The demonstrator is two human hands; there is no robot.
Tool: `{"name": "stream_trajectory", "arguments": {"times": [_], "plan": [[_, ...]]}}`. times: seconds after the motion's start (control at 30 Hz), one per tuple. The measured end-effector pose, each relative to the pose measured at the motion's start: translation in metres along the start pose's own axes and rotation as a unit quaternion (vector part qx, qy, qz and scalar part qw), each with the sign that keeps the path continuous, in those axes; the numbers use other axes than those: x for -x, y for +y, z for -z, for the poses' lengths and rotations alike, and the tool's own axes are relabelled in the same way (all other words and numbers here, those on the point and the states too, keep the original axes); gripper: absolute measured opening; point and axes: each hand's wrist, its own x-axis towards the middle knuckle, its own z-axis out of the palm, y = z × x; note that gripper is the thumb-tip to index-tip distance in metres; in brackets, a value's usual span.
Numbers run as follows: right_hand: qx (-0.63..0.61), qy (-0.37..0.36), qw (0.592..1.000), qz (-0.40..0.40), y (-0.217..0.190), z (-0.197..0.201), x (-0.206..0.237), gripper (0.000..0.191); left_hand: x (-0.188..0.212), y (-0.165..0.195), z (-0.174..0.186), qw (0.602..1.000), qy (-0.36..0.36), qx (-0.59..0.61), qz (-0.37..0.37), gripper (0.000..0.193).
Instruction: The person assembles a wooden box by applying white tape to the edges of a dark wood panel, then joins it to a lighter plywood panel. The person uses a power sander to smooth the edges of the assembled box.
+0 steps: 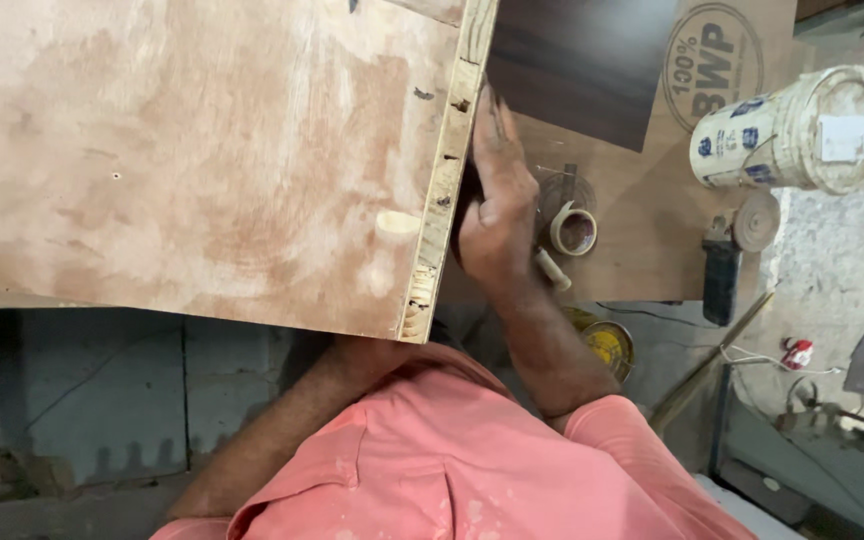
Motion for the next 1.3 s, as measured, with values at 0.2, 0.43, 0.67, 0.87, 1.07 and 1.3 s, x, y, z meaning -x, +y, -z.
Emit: {"name": "stream_trajectory", "arguments": {"times": [0.2, 0.43, 0.67, 0.87, 1.07, 1.3], "plan": [[0.013, -0.031, 0.999, 0.035, 0.040, 0.000, -0.037, 0.053, -0.003, -0.003, -0.013, 0.999, 0.052, -0.015, -0.009, 0.049], [-0.230, -0.135, 0.953, -0.142, 0.101, -0.012, -0.055, 0.046, 0.000, -0.024, 0.011, 0.741, -0.060, -0.596, -0.303, 0.068], [-0.017, -0.162, 0.983, -0.088, 0.129, 0.023, 0.149, 0.072, 0.063, 0.019, 0.101, 0.996, 0.020, -0.081, -0.042, 0.017], [0.070, -0.152, 0.965, -0.202, 0.150, 0.068, 0.271, 0.070, 0.053, 0.043, 0.063, 0.925, -0.183, 0.089, 0.322, 0.026], [0.210, -0.022, 0.908, -0.363, 0.306, 0.212, 0.304, 0.038, 0.012, 0.024, -0.051, 0.963, -0.252, -0.057, -0.073, 0.038], [0.301, -0.116, 0.894, -0.311, 0.430, 0.347, 0.242, 0.070, -0.028, 0.012, -0.150, 0.943, -0.202, -0.059, 0.259, 0.023]]}}
